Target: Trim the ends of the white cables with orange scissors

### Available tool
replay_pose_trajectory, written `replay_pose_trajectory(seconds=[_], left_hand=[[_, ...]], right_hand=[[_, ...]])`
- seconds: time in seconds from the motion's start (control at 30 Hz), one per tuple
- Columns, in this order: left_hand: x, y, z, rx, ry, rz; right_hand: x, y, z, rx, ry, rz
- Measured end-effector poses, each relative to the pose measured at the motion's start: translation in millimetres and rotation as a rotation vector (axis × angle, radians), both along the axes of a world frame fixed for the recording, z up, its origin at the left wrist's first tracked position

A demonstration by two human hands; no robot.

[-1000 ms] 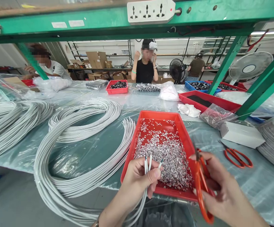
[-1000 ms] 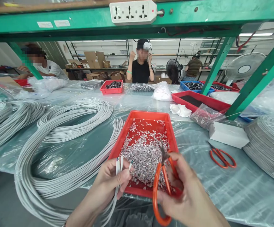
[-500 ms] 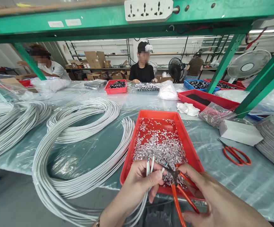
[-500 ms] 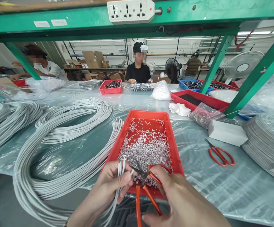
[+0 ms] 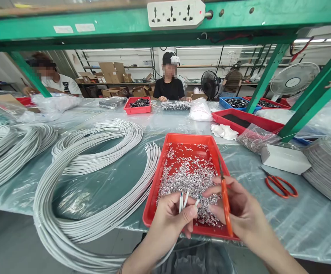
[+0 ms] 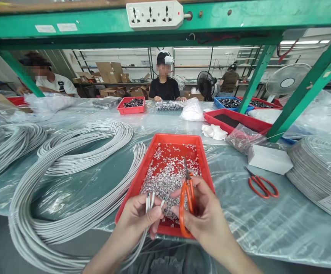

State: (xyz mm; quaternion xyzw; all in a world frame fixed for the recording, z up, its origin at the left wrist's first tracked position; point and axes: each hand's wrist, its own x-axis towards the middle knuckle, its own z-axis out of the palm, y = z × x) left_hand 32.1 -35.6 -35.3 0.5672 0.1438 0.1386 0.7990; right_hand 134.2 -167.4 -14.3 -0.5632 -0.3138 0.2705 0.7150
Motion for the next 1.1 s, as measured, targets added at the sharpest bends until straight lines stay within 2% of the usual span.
replay_pose_trajectory(seconds=[0.13,0.57,0.77,0.83,0.93,1.0,1.1], left_hand=[[0,-6,-2.8,0.121,0.046,0.042],[0,-4,-4.4,0.165,0.04,0.06],[0,-5,-3.3,0.138,0.029,0.063],[-1,-4,-1.6,0.097,0.025,0.025],[-5,-1,0.5,0.035,0.016,-0.104],[-9,1,0.7,0.083,0.013,-0.151],[-14,2,-0.9,0.245,0.004,-0.152]], right_hand=[[-4,12,-1.2,0.079,0.121,0.093],[0,11,1.0,0.097,0.121,0.144],[-4,12,4.6,0.056,0.029,0.066],[-3,13,4.2,0.047,-0.007,0.05],[4,14,2.0,0.024,-0.064,0.051],[11,13,0.9,-0.031,-0.114,0.053],[21,4,0.6,-0.108,-0.284,0.088]])
